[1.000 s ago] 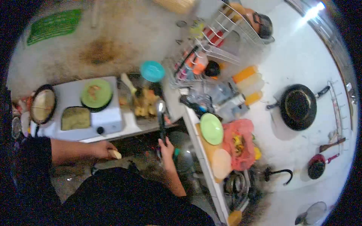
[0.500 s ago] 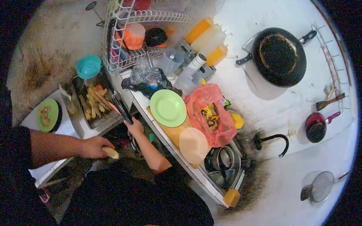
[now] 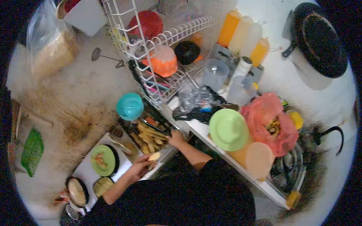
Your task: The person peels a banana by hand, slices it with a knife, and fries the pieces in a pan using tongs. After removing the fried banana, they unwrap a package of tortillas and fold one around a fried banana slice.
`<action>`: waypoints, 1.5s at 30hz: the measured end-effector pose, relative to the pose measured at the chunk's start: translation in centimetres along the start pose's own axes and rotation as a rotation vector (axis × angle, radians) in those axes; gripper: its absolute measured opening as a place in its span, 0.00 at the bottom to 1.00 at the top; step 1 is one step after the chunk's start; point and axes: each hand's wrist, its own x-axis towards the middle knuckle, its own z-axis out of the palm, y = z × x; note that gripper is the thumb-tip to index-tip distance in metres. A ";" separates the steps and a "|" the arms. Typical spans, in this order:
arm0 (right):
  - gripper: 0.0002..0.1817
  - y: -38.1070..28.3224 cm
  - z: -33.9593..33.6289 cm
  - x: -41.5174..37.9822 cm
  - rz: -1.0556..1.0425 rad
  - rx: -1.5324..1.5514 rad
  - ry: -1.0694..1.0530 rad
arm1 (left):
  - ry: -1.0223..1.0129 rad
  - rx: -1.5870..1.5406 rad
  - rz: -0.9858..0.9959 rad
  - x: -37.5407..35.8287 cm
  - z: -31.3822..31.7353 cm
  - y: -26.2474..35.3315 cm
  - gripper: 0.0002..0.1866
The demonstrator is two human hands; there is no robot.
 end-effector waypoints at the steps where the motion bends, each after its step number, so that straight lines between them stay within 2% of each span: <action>1: 0.33 0.4 0.6 1.0 -0.030 -0.016 -0.002 | -0.017 -0.066 -0.005 1.2 -0.7 0.2 0.20; 3: 0.38 0.7 1.5 2.1 -0.042 -0.051 0.024 | -0.045 -0.165 -0.021 3.0 -1.1 0.9 0.20; 6: 0.37 0.8 1.7 2.7 -0.003 -0.070 -0.027 | -0.123 -0.200 -0.085 5.4 -0.7 2.4 0.20; 9: 0.25 1.2 1.6 2.2 0.028 0.067 0.066 | -0.247 -0.149 -0.097 7.3 -1.3 3.7 0.21; 11: 0.15 -1.9 -3.5 0.2 -0.115 -0.025 0.238 | -0.247 -0.163 -0.095 8.1 -2.0 4.6 0.21; 12: 0.12 -4.3 -7.8 -0.8 -0.116 -0.001 0.354 | -0.248 -0.169 -0.093 8.5 -2.3 5.1 0.21; 14: 0.07 -5.8 -13.9 -0.5 -0.193 0.202 0.647 | -0.206 -0.164 -0.068 8.4 -2.3 6.1 0.19; 15: 0.07 -5.6 -16.6 0.8 -0.241 0.189 0.771 | -0.190 -0.171 -0.062 8.5 -2.7 5.9 0.19; 16: 0.08 -5.1 -19.0 2.6 -0.224 0.062 0.809 | -0.175 -0.181 -0.054 8.5 -3.0 5.7 0.19; 17: 0.13 -4.5 -20.9 4.6 -0.163 -0.024 0.805 | -0.153 -0.169 -0.050 8.1 -2.8 5.8 0.18; 19: 0.18 -2.3 -22.7 9.4 -0.191 -0.175 0.841 | -0.139 -0.219 -0.085 7.5 -2.6 5.7 0.17; 22: 0.25 1.6 -21.9 16.2 -0.065 -0.392 0.640 | -0.168 -0.312 -0.106 7.3 -2.8 4.5 0.19; 24: 0.26 1.8 -21.7 18.0 0.062 -0.377 0.538 | -0.169 -0.360 -0.151 6.6 -2.9 4.4 0.17; 25: 0.26 1.4 -21.7 18.1 0.126 -0.364 0.484 | -0.142 -0.464 -0.098 7.0 -3.0 3.0 0.11; 28: 0.19 0.0 -22.3 17.1 0.079 -0.359 0.472 | -0.246 -0.444 -0.034 7.0 -3.6 1.3 0.13; 32: 0.19 -0.3 -23.3 14.3 0.004 -0.200 0.537 | -0.125 -0.330 0.050 5.6 -2.1 1.1 0.14; 36: 0.17 1.5 -24.5 10.0 -0.056 -0.171 0.529 | -0.063 -0.260 0.092 5.9 0.3 1.9 0.16; 40: 0.16 2.2 -27.4 1.9 -0.111 -0.093 0.498 | -0.252 -0.161 0.325 4.9 5.8 5.0 0.20; 42: 0.17 4.0 -27.9 -2.5 -0.185 -0.026 0.559 | -0.182 -0.094 0.444 4.0 9.4 6.2 0.18; 43: 0.18 4.7 -28.1 -4.8 -0.223 0.006 0.596 | -0.212 -0.044 0.480 4.3 10.4 6.5 0.18; 45: 0.19 5.1 -29.3 -10.1 0.048 0.320 0.305 | -0.237 -0.003 0.596 5.0 13.2 6.8 0.16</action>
